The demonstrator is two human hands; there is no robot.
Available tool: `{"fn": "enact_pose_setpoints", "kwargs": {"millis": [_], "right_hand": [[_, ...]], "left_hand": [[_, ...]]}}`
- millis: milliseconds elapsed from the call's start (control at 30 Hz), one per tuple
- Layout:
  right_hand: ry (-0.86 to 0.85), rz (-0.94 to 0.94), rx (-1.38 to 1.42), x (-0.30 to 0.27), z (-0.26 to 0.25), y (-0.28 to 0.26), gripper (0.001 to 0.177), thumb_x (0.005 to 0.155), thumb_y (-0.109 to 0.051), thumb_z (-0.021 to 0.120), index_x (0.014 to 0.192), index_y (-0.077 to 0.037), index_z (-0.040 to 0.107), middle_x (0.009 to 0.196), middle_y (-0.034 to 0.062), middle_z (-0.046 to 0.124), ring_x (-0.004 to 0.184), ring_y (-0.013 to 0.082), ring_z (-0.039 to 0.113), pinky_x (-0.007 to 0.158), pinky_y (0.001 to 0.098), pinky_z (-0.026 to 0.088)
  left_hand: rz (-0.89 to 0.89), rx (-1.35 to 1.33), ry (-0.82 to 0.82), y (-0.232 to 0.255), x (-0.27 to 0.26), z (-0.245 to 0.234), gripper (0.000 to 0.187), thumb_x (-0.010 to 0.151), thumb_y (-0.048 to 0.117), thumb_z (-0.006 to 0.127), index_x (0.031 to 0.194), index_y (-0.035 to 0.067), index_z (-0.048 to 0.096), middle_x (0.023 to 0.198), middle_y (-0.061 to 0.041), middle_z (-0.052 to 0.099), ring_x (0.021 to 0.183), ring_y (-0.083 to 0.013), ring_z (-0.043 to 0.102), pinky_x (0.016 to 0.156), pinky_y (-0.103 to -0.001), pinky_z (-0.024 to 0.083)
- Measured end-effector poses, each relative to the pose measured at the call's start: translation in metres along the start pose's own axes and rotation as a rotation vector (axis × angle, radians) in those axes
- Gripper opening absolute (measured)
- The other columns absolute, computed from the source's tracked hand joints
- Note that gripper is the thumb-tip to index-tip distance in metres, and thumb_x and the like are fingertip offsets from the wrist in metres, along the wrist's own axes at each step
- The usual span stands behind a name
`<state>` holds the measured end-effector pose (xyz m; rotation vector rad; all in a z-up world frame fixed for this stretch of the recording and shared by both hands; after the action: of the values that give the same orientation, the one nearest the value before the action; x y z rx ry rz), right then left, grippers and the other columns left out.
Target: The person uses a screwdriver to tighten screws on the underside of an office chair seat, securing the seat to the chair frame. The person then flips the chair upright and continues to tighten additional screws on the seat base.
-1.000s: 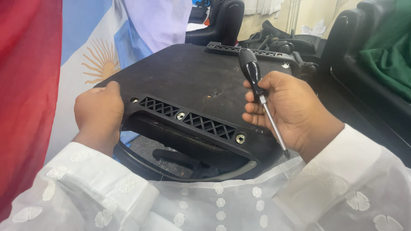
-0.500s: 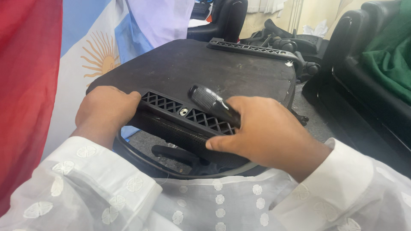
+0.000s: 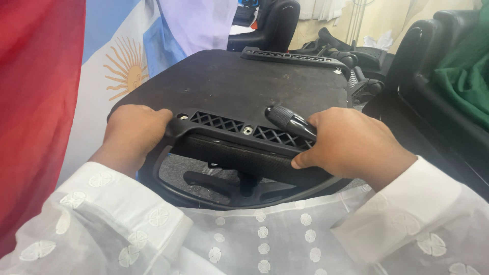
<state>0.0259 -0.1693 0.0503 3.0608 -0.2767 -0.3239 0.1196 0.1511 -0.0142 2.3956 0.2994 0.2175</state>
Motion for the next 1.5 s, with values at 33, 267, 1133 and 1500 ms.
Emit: {"fn": "enact_pose_setpoints", "kwargs": {"millis": [33, 267, 1133, 1500], "right_hand": [[0.013, 0.020, 0.010, 0.001, -0.001, 0.003, 0.053, 0.080, -0.046, 0.084, 0.121, -0.016, 0.071, 0.100, 0.0083, 0.076, 0.102, 0.0269, 0.072, 0.089, 0.0409, 0.055], [0.071, 0.085, 0.136, 0.014, 0.001, 0.027, 0.042, 0.078, -0.039, 0.086, 0.112, -0.017, 0.075, 0.101, 0.0068, 0.074, 0.104, 0.0255, 0.073, 0.092, 0.0428, 0.056], [-0.038, 0.432, 2.292, -0.001, 0.063, -0.014, 0.023, 0.096, -0.016, 0.062, 0.106, 0.001, 0.049, 0.118, 0.0254, 0.050, 0.109, 0.0366, 0.060, 0.099, 0.0548, 0.057], [0.299, 0.264, 2.391, 0.031, 0.068, 0.095, 0.025, 0.087, 0.007, 0.056, 0.111, 0.003, 0.049, 0.111, 0.0186, 0.060, 0.092, 0.0298, 0.066, 0.085, 0.0457, 0.060]], "left_hand": [[-0.022, -0.118, -0.025, -0.001, -0.004, 0.004, 0.037, 0.092, 0.032, 0.062, 0.098, -0.002, 0.075, 0.099, -0.017, 0.077, 0.091, -0.0326, 0.072, 0.081, -0.042, 0.054], [0.055, -0.145, -0.124, 0.017, -0.029, 0.013, 0.061, 0.078, 0.041, 0.080, 0.127, 0.005, 0.071, 0.114, -0.017, 0.078, 0.105, -0.0246, 0.075, 0.092, -0.034, 0.055], [0.343, 0.267, -0.122, 0.109, -0.109, 0.011, 0.054, 0.063, 0.040, 0.086, 0.100, 0.005, 0.069, 0.092, -0.014, 0.075, 0.090, -0.0299, 0.073, 0.083, -0.040, 0.056], [0.491, -0.032, -0.139, 0.205, -0.141, 0.076, 0.066, 0.064, 0.050, 0.088, 0.101, 0.002, 0.066, 0.095, -0.016, 0.074, 0.092, -0.0312, 0.072, 0.079, -0.042, 0.057]]}}
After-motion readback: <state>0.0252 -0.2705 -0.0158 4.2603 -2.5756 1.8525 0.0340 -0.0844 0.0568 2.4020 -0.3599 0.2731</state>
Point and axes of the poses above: each hand's wrist, its own x-axis towards the middle knuckle, its own z-axis out of the palm, y = z × x, the point moved 9 cm from there along x, towards the middle knuckle
